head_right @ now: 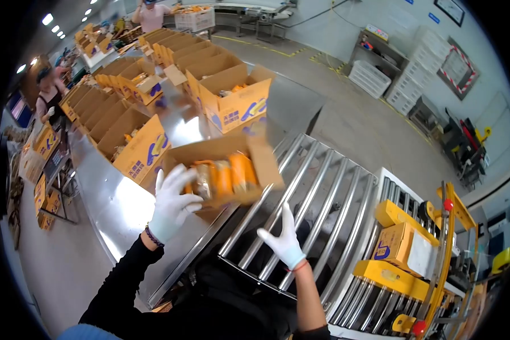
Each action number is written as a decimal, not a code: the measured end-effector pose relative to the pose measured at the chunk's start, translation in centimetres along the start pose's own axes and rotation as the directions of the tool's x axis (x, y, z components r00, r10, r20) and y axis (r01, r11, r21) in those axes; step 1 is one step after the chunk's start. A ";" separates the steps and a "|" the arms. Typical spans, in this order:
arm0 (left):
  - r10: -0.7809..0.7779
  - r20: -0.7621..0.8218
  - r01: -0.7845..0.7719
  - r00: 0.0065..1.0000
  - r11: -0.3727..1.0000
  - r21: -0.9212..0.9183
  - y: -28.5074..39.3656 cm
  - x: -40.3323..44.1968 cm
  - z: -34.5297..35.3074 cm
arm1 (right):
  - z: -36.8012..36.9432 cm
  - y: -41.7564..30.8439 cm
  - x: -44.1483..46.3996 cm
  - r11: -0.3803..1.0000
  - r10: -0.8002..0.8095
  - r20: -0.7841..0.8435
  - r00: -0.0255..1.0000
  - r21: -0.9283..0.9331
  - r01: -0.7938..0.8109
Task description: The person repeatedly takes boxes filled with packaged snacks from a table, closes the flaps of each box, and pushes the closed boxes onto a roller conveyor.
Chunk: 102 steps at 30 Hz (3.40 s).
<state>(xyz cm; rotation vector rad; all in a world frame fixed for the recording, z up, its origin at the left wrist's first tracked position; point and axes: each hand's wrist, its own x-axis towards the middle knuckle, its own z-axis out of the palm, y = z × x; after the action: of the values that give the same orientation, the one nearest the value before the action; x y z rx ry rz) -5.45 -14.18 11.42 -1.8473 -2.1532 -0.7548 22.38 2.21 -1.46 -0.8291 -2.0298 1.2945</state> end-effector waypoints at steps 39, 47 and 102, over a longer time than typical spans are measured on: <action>-0.104 -0.323 0.218 0.941 0.914 0.341 -3.9 1.9 0.8 | -18.6 -0.4 -2.6 0.288 -0.264 -0.225 0.938 -0.946 -0.146; -0.139 0.351 0.295 0.926 0.845 -0.446 -0.6 5.4 0.5 | -6.4 -9.2 0.5 0.769 -0.330 0.193 0.924 -0.513 0.382; 0.072 -0.201 -0.123 0.977 0.959 -0.257 -0.2 18.4 8.7 | -5.3 -8.4 -0.1 0.820 -0.327 -0.262 0.908 -0.556 0.135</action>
<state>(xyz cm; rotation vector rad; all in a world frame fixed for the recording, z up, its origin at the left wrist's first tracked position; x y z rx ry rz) -7.78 5.98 12.66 -1.9000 -1.9031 -1.1976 24.86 2.30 8.18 -0.9272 -2.1264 0.3996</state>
